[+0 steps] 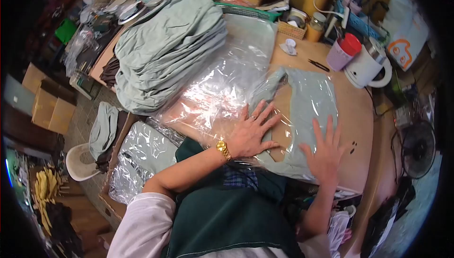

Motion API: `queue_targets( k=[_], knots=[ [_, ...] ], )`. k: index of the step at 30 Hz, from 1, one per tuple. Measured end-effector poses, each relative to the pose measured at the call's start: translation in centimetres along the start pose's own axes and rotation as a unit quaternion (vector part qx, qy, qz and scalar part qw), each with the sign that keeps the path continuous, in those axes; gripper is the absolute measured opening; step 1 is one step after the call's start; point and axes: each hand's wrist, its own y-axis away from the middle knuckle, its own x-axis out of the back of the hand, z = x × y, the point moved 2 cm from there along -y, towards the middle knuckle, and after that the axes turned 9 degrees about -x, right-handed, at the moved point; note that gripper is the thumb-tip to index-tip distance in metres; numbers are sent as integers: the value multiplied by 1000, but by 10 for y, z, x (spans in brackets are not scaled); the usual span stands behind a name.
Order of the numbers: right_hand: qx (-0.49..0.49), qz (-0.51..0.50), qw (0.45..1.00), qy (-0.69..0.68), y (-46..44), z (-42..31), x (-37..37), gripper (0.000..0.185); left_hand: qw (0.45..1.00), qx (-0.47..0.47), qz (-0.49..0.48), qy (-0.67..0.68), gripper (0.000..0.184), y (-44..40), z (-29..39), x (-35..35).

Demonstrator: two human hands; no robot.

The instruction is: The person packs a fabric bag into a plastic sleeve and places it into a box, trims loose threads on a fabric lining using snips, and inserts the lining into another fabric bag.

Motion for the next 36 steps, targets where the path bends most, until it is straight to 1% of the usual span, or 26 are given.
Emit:
queue_targets(
  k=[1, 3, 5, 7, 8, 9, 11, 12, 14, 15, 16, 17, 19, 21, 22, 23, 24, 25, 26, 28, 29, 30, 32, 33, 35, 36],
  knots=[
    [12, 4, 1000, 3, 7, 9, -25, 71, 1000, 10, 8, -2, 79, -1, -3, 10],
    [-47, -6, 999, -21, 16, 28, -77, 68, 993, 81, 60, -61, 73, 2, -20, 29],
    [-40, -7, 999, -25, 16, 24, -84, 65, 987, 125, 98, 2, 67, 9, -66, 2],
    [-37, 3, 999, -36, 13, 22, -77, 63, 995, 66, -1, 71, 61, 5, -76, 16],
    [-43, -58, 996, -42, 13, 29, -71, 63, 971, 44, 101, 213, 61, 11, -79, 31],
    [-48, -118, 991, -48, 8, 38, -68, 63, 970, 52, 110, 209, 61, 19, -69, 64],
    [1, -4, 983, -184, 4, 75, -70, 62, 942, 236, 238, 11, 64, 52, -56, 130],
    [-43, 57, 982, -175, -5, 97, -74, 61, 919, 283, 274, 12, 70, 69, -67, 133],
    [-85, 119, 972, -182, -22, 116, -86, 58, 891, 322, 304, 96, 71, 93, -90, 94],
    [-89, 122, 969, -194, -27, 114, -93, 55, 882, 353, 265, 164, 73, 95, -76, 82],
    [-53, 111, 972, -198, -29, 107, -97, 55, 898, 344, 258, 89, 78, 89, -74, 57],
    [15, 120, 980, -156, -29, 97, -96, 47, 904, 320, 234, 159, 70, 90, -80, 46],
    [97, 124, 981, -111, -34, 68, -81, 41, 899, 304, 218, 229, 62, 117, -83, 56],
    [36, -95, 932, -348, -36, 48, -56, 30, 872, 250, 342, 245, 39, 160, -90, 85],
    [41, -101, 931, -347, -32, 29, -35, 30, 858, 230, 409, 208, 23, 195, -99, 104],
    [55, -108, 905, -407, -26, -4, -9, 27, 836, 232, 437, 236, 22, 238, -103, 127],
    [67, -114, 876, -464, -19, -40, 10, 24, 840, 260, 444, 173, 21, 286, -109, 144],
    [110, -76, 869, -477, -8, -79, 25, 22, 792, 299, 492, 202, 22, 327, -93, 170],
    [149, -37, 858, -489, 6, -120, 36, 20, 784, 391, 471, 102, 21, 369, -80, 188],
    [274, -5, 805, -526, 32, -197, 31, 15, 735, 421, 527, 71, 22, 451, -67, 190],
    [339, 20, 774, -534, 45, -236, 25, 14, 712, 465, 526, 19, 22, 488, -59, 185],
    [370, -3, 790, -490, 54, -268, 19, 15, 693, 490, 529, -14, 21, 524, -55, 173],
    [530, 35, 697, -482, 61, -334, -15, 17, 654, 547, 519, -60, 20, 586, -43, 139],
    [561, 13, 678, -475, 65, -361, -34, 18, 636, 578, 506, -72, 20, 610, -36, 119],
    [551, -78, 692, -460, 67, -402, -92, 15, 622, 629, 464, -56, 19, 653, -26, 70],
    [543, -117, 691, -462, 65, -417, -128, 13, 596, 722, 352, -8, 22, 656, -20, 55]
  ],
)
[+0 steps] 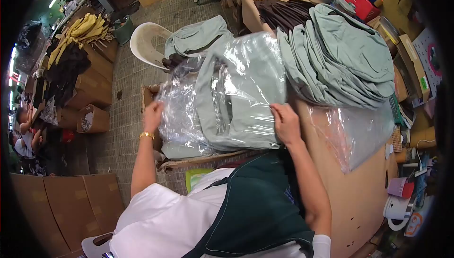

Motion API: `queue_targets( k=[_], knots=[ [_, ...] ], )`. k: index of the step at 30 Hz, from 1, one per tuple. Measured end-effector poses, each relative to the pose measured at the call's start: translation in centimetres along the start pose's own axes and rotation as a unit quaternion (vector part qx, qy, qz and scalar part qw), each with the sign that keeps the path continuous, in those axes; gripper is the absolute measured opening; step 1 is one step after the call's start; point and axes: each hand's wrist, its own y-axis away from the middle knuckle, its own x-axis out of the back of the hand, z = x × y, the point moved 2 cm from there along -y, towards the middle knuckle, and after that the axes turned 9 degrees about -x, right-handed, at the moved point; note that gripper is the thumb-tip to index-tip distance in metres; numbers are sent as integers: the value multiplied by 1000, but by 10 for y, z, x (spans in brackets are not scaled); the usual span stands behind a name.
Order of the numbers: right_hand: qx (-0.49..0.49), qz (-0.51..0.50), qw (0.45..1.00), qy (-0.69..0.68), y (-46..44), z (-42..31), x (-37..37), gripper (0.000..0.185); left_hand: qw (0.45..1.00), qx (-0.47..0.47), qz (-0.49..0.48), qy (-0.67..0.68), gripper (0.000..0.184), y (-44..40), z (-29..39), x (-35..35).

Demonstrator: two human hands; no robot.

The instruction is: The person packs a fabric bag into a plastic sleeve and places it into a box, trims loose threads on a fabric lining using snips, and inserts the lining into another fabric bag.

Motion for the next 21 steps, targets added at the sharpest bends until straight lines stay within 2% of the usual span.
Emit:
queue_targets(
  k=[1, 2, 3, 4, 6, 7, 8, 9, 10, 11, 12, 13, 14, 15, 17, 18, 20, 21],
  knots=[
    [-64, -84, 991, 87, 5, 33, -20, 19, 988, 91, -93, -85, 26, 11, -8, -6],
    [-118, -153, 969, 155, 9, 47, -33, 29, 988, 90, -92, -84, 26, 15, -3, -9],
    [-172, -219, 934, 221, 12, 56, -41, 40, 978, 39, 6, -203, 37, 17, 17, -11],
    [-172, -218, 935, 222, 12, 50, -42, 40, 943, -13, 103, -316, 50, 15, 40, -14],
    [-43, -208, 910, 356, 15, 24, -44, 73, 944, -82, 117, -297, 72, -6, 87, -25],
    [-41, -210, 909, 357, 15, 17, -50, 73, 943, -87, 67, -314, 73, -15, 107, -48],
    [-80, -278, 895, 338, 18, 12, -58, 86, 939, -92, 15, -330, 75, -20, 121, -66],
    [-119, -343, 876, 318, 22, 10, -63, 100, 940, -91, 12, -329, 75, -21, 116, -81],
    [-132, -397, 836, 355, 32, 24, -75, 111, 944, -55, -50, -320, 76, -24, 100, -108],
    [-161, -441, 804, 365, 39, 35, -84, 112, 944, -22, -114, -310, 78, -28, 85, -134],
    [-187, -470, 788, 351, 45, 46, -90, 112, 944, -32, -118, -306, 78, -22, 67, -155],
    [-216, -495, 772, 335, 49, 56, -93, 112, 948, -5, -140, -285, 81, -9, 43, -173],
    [-198, -514, 746, 375, 51, 63, -97, 112, 950, 18, -163, -264, 84, 1, 30, -185],
    [-191, -520, 745, 372, 52, 68, -101, 114, 955, 26, -157, -252, 86, 4, 29, -192],
    [-171, -500, 776, 344, 51, 69, -99, 103, 953, 41, -164, -252, 88, 6, 29, -198],
    [-189, -487, 779, 346, 53, 67, -93, 103, 948, 50, -174, -263, 88, 5, 34, -194],
    [-183, -451, 836, 255, 49, 50, -73, 84, 956, 65, -194, -211, 91, -3, 46, -177],
    [-171, -469, 860, 102, 45, 38, -47, 72, 948, 25, -232, -218, 91, -13, 17, -171]
  ],
)
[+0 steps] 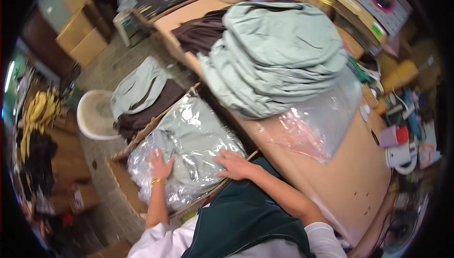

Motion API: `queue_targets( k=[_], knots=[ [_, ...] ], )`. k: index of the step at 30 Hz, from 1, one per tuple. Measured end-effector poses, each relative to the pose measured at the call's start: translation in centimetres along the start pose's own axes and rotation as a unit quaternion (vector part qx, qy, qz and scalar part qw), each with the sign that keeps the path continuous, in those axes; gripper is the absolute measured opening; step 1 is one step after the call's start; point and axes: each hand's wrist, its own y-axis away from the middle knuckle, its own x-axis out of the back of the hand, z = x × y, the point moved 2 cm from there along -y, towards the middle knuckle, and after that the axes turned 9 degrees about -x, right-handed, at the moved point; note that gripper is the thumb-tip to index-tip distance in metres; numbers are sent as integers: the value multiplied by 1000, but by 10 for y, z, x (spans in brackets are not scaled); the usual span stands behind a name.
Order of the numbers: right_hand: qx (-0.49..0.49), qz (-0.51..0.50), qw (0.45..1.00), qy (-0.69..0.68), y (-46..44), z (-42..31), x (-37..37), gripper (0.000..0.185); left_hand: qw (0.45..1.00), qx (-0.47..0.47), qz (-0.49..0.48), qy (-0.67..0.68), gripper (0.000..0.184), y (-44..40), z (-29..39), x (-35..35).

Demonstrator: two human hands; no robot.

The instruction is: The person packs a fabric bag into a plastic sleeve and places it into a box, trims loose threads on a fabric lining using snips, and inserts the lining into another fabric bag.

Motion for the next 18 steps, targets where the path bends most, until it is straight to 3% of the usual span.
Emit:
queue_targets(
  k=[1, 3, 4, 5, 6, 7, 8, 9, 10, 12, 14, 16, 17, 18],
  knots=[
    [91, -24, 988, -125, 36, -4, 22, 61, 998, -45, -31, -21, 91, -16, -28, -2],
    [181, -106, 951, -228, 131, -14, 79, 52, 996, 38, -74, -37, 76, -10, -17, 71],
    [219, -143, 916, -305, 178, -2, 101, 45, 992, 23, -9, -123, 58, 9, 36, 128],
    [233, -91, 911, -328, 223, 20, 122, 45, 991, -86, 103, -16, 47, -2, 49, 150],
    [240, 39, 883, -402, 264, 56, 129, 35, 955, -188, 208, 98, 36, -11, 57, 171],
    [86, 204, 849, -481, 305, 92, 130, 27, 921, -266, 254, 131, 31, -9, 99, 195],
    [-111, 338, 822, -444, 336, 129, 146, 24, 878, -337, 299, 163, 28, -3, 154, 220],
    [-176, 494, 770, -363, 349, 161, 156, 25, 848, -405, 301, 161, 29, 4, 204, 237],
    [-285, 607, 730, -129, 374, 270, 150, 30, 815, -465, 307, 157, 29, 10, 251, 248],
    [-546, 569, 598, 146, 397, 321, 144, 46, 744, -576, 285, 183, 33, 7, 330, 251],
    [-620, 486, 600, 141, 402, 364, 123, 53, 722, -620, 260, 163, 42, 6, 399, 248],
    [-634, 476, 602, 95, 395, 328, 126, 53, 691, -666, 252, 125, 46, -19, 446, 233],
    [-658, 462, 593, 48, 397, 313, 124, 53, 747, -636, 189, 49, 43, -34, 460, 228],
    [-653, 466, 595, 51, 400, 316, 120, 53, 748, -632, 196, 49, 43, -48, 469, 231]
  ],
)
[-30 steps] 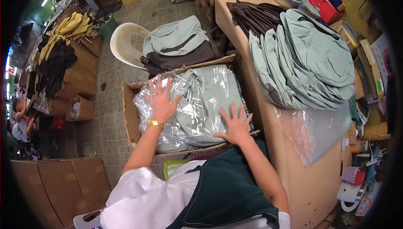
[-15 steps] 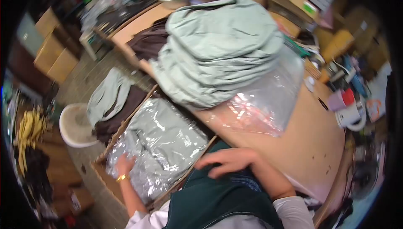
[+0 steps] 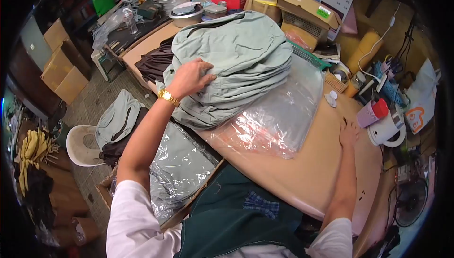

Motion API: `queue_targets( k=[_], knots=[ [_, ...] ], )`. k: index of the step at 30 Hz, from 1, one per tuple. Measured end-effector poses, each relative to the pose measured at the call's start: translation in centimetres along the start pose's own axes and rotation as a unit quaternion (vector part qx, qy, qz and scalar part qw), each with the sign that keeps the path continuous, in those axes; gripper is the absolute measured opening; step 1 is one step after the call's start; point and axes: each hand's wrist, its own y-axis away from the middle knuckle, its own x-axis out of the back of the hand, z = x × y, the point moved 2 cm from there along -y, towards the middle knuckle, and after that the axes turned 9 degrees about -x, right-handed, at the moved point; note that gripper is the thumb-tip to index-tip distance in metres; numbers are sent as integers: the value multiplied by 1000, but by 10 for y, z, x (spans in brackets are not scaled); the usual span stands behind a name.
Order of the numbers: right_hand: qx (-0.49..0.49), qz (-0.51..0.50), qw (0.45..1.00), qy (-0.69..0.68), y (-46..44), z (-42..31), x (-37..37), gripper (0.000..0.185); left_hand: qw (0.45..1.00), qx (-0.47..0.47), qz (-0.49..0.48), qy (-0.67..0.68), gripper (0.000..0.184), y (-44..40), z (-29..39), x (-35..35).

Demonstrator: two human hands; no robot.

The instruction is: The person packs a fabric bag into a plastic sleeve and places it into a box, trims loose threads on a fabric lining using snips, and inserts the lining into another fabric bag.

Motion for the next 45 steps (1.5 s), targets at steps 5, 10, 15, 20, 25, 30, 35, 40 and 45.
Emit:
queue_targets(
  k=[5, 10, 15, 20, 25, 30, 35, 40, 45],
  knots=[
    [36, 46, 997, -51, -18, 50, -39, 31, 981, 108, -132, 97, 27, -32, -43, 0],
    [-11, 86, 915, -394, -41, 80, -50, 28, 989, 0, 75, 129, 25, -55, 12, 1],
    [161, 105, 819, -541, 122, -10, 148, 24, 971, -116, -153, 144, 30, -27, 214, -60],
    [262, -150, 883, -359, 208, -11, 108, 28, 885, -236, -128, 381, 21, 43, 311, 15],
    [321, -109, 902, -267, 214, 59, 51, 42, 846, -251, 359, 303, 15, 91, 287, 157],
    [251, -160, 916, -268, 190, 67, 80, 22, 795, -327, 443, 254, 19, 104, 296, 181],
    [218, -214, 888, -345, 261, -23, 108, 31, 801, -341, 399, 289, 19, 101, 305, 174],
    [289, -220, 876, -316, 267, -73, 76, 31, 813, -343, 309, 354, 19, 97, 311, 167],
    [7, -151, 602, -784, 198, 7, 79, 16, 800, -327, 149, 481, 19, 88, 315, 148]
  ],
)
